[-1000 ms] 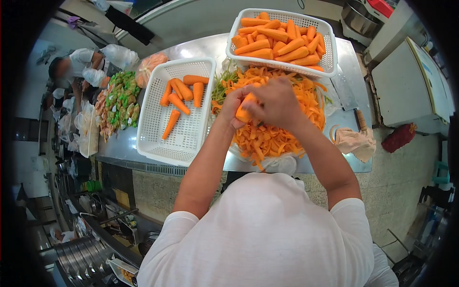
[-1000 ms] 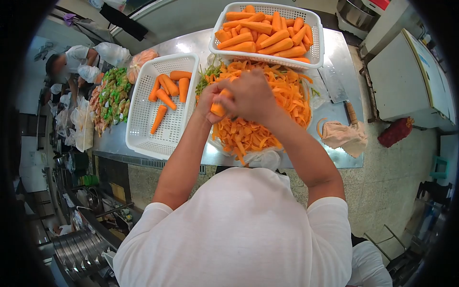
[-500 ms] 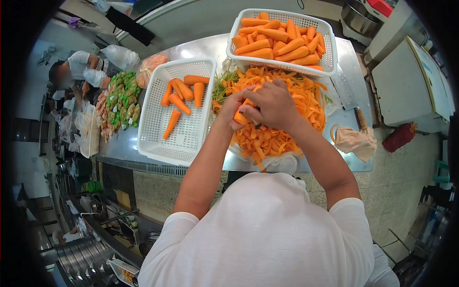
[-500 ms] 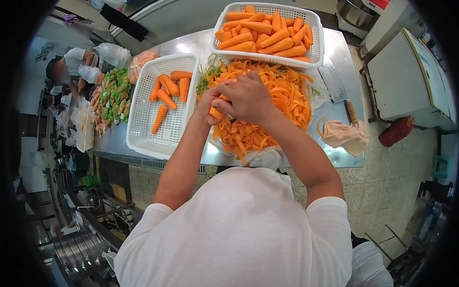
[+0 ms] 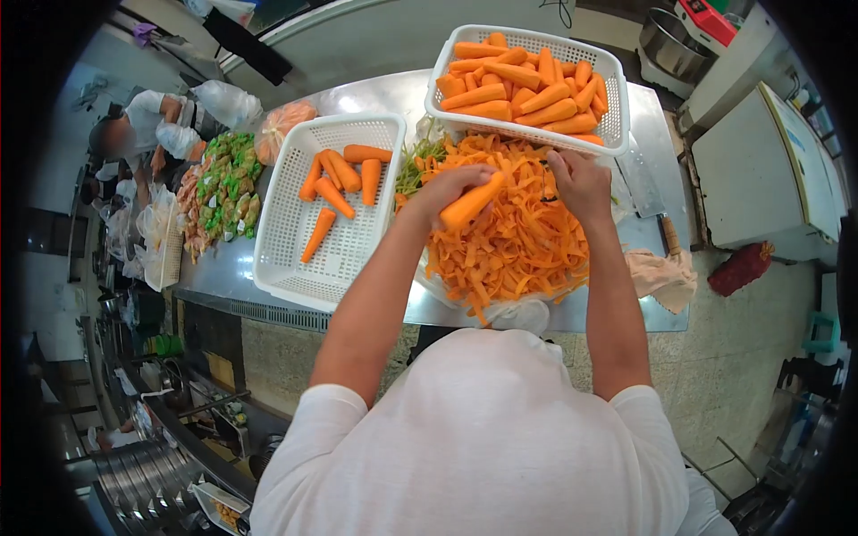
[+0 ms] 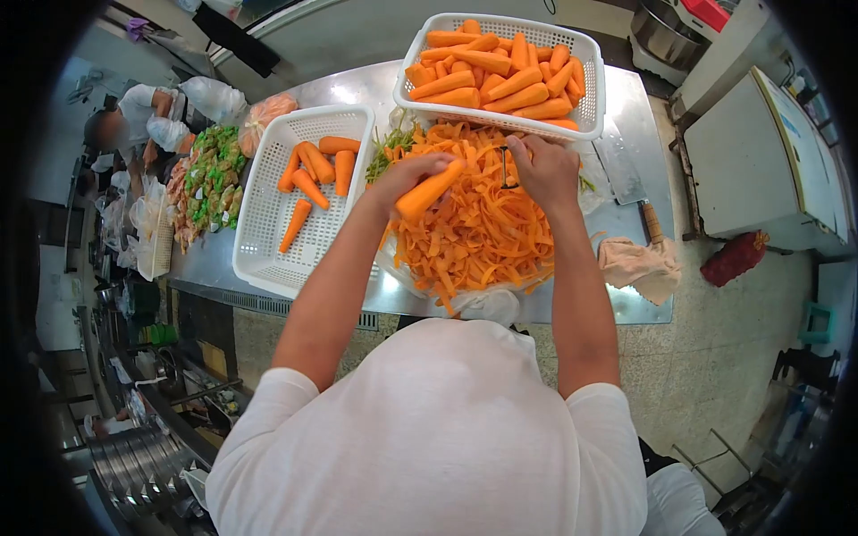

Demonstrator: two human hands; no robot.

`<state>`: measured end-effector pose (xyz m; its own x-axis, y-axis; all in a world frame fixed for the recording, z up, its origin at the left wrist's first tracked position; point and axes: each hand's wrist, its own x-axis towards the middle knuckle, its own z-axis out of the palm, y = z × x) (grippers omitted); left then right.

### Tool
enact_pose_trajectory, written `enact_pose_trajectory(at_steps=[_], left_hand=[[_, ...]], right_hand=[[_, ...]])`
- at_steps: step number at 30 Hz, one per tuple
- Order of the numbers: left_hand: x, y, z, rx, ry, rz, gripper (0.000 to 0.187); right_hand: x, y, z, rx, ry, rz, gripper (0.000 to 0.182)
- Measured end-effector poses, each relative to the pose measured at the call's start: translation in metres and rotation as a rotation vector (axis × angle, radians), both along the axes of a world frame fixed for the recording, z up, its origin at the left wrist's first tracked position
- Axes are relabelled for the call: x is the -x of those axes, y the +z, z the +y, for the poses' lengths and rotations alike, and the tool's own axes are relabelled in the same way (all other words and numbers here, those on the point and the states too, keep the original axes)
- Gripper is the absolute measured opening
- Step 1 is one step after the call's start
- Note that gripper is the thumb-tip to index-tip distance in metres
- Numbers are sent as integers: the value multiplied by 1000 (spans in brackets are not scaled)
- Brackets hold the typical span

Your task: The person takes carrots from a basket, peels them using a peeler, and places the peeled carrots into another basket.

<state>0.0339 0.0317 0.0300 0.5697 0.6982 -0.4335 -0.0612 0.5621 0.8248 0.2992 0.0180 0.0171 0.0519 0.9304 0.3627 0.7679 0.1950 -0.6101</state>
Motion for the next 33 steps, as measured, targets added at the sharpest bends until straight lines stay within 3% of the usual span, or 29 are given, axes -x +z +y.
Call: enact_pose_trajectory(at_steps=[2, 5, 7, 11, 13, 15, 17, 19, 20, 22, 26, 28, 29, 31, 32, 33], left_hand=[[-27, 9, 30, -55, 159, 112, 37], [-50, 34, 65, -146, 316, 13, 42], [-63, 68, 59, -163, 572, -161, 54], [-16, 40, 52, -412, 602, 6, 55], [49, -4, 47, -934, 649, 512, 47], [126, -40, 28, -1116, 810, 892, 40], [199, -72, 3, -1005, 856, 1174, 41], [248, -96, -25, -748, 706, 1504, 42], [251, -93, -38, -739, 714, 1511, 42], [252, -88, -60, -395, 375, 1746, 44], [253, -87, -52, -353, 361, 1566, 40], [232, -65, -48, -444, 787, 817, 34], [214, -57, -47, -441, 868, 471, 29], [170, -30, -53, -350, 777, 230, 31], [137, -10, -58, -365, 709, 200, 41], [104, 1, -61, -315, 714, -2, 49]], right_hand=[[2, -4, -8, 35, -2, 2, 46], [2, -12, -20, 97, -52, 65, 47], [-5, -16, -27, 209, -81, 166, 46], [-28, -35, -44, 90, -153, 363, 43], [-42, -41, -54, 89, -172, 401, 44], [-47, -36, -64, 88, -173, 426, 45], [-50, -31, -71, 212, -277, 337, 47], [-49, -36, -76, 244, -265, 322, 48], [-45, -39, -74, 271, -258, 307, 48], [-32, -45, -71, 229, -216, 359, 48], [-16, -35, -62, 196, -122, 350, 46], [-4, -25, -55, 101, -138, 343, 43], [-3, -19, -52, 81, -89, 296, 43], [3, -15, -41, -50, 1, 223, 37], [8, -8, -39, -51, -11, 219, 37], [14, 4, -37, -45, 51, 203, 34]])
